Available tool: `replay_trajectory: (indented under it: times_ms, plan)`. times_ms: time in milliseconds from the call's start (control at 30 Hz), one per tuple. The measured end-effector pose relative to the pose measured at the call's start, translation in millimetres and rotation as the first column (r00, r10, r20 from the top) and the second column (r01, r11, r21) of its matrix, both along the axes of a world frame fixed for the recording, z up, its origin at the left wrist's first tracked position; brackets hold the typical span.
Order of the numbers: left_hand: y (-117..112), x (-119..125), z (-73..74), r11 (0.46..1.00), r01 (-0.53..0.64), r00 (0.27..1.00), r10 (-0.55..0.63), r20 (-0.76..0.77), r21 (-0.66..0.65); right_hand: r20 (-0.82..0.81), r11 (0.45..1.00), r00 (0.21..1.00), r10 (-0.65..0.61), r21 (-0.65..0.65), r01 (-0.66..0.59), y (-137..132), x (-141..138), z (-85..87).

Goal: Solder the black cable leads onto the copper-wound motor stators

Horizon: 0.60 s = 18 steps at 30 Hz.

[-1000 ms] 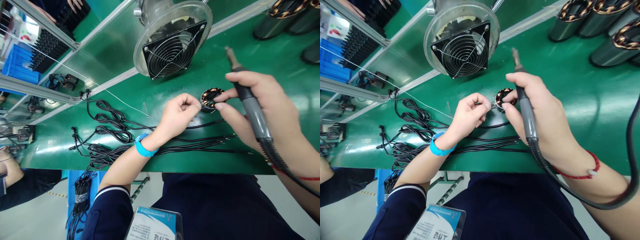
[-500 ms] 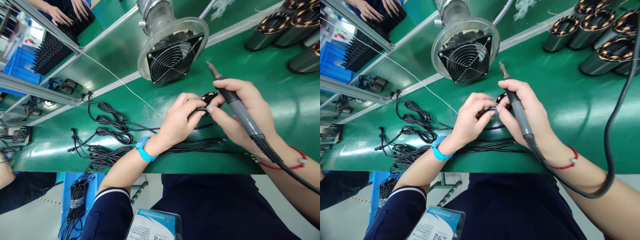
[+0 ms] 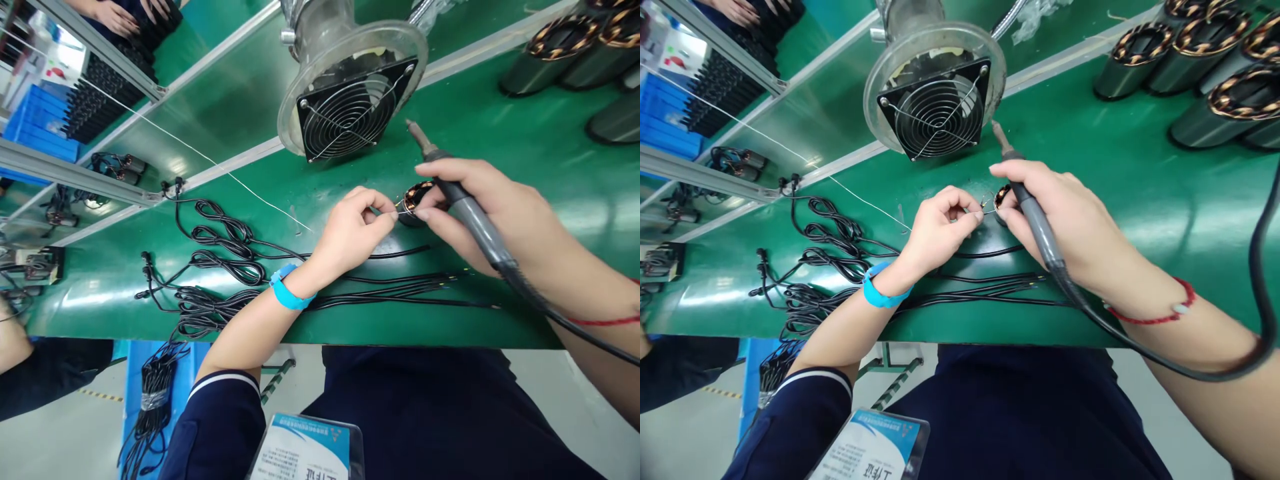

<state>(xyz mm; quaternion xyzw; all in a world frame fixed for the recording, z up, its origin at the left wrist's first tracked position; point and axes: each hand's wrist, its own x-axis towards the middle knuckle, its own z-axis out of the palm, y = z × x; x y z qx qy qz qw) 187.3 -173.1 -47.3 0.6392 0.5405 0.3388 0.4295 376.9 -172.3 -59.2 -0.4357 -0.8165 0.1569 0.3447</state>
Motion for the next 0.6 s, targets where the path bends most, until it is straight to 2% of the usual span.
replay_trajectory:
  times_ms: [167, 300, 467, 600]
  plan:
    - [0, 0, 0.9, 0.989, -0.028, 0.994, 0.044, 0.103, -0.148, 0.037, 0.996, 0.996, -0.078, 0.046, 0.077, 6, -7, -5.5]
    - [-4, 3, 3.1, 0.980, -0.017, 0.990, 0.045, 0.135, -0.198, 0.024, 0.994, 0.996, -0.081, 0.079, 0.079, -15, 6, -3.4]
    - [-7, 6, -2.8, 0.986, 0.009, 0.984, 0.021, 0.179, -0.167, -0.218, 0.978, 0.955, -0.199, 0.012, 0.207, -51, 20, -4.7]
    - [-7, 10, -7.4, 0.991, -0.025, 0.989, 0.043, 0.139, -0.135, -0.308, 0.975, 0.931, -0.198, 0.036, 0.220, -63, 29, -15.4]
